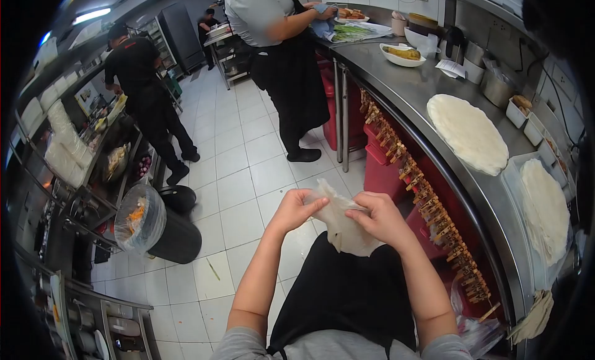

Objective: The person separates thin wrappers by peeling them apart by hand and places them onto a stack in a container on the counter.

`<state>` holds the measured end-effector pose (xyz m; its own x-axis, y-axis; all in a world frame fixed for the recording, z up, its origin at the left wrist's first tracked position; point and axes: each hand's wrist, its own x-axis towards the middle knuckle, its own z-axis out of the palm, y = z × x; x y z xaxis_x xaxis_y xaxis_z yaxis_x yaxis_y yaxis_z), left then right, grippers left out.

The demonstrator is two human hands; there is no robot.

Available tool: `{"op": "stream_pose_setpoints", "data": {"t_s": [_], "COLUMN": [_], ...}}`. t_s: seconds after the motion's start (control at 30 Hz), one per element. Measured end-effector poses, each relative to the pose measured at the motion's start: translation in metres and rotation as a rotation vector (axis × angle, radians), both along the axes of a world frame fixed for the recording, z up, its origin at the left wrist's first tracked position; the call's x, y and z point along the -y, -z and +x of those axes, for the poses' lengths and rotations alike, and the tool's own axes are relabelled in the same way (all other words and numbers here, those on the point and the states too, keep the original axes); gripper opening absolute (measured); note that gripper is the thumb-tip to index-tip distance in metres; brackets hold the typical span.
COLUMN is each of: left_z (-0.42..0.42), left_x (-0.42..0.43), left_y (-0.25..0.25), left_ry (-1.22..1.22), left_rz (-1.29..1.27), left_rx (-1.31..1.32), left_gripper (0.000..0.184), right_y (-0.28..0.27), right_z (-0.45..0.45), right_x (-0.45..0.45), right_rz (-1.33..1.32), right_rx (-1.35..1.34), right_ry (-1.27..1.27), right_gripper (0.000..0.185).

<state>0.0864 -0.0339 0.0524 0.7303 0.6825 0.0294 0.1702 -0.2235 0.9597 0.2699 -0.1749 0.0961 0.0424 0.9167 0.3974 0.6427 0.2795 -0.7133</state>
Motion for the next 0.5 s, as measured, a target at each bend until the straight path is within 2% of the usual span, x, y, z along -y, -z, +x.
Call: {"op": "stream_pose_setpoints", "data": {"t_s": [0.1,0.2,0.27,0.3,0.37,0.5], "left_z": [0.011,0.018,0.018,0.015,0.002,-0.020], "left_x": [0.010,0.023,0.024,0.020,0.006,-0.001], "left_y": [-0.009,-0.018,-0.023,-0.020,-0.013,-0.020], "left_ry": [-0.001,0.009,-0.004,-0.042,-0.123,-0.204], "left_rz": [0.067,0.281,0.430,0.424,0.414,0.362], "left_rx": [0.007,-0.080,-0.102,-0.097,-0.085,-0.121], "left_gripper": [0.026,0.026,0.025,0.025,0.026,0.026], "right_y": [-0.018,-0.004,0.011,0.018,0.032,0.021], "right_z": [0.001,0.000,0.007,0.011,0.020,0.023], "right_x": [0.006,-0.002,-0.007,-0.010,-0.011,-0.001], "right_rz": [-0.132,-0.091,-0.120,-0.130,-0.130,-0.241], "right_rx": [-0.147,0.034,0.054,0.066,-0.063,-0.338], "right_ry": [0.102,0.215,0.260,0.279,0.261,0.247], "right_gripper": [0.028,0.030,0.030,0.029,0.025,0.017]}}
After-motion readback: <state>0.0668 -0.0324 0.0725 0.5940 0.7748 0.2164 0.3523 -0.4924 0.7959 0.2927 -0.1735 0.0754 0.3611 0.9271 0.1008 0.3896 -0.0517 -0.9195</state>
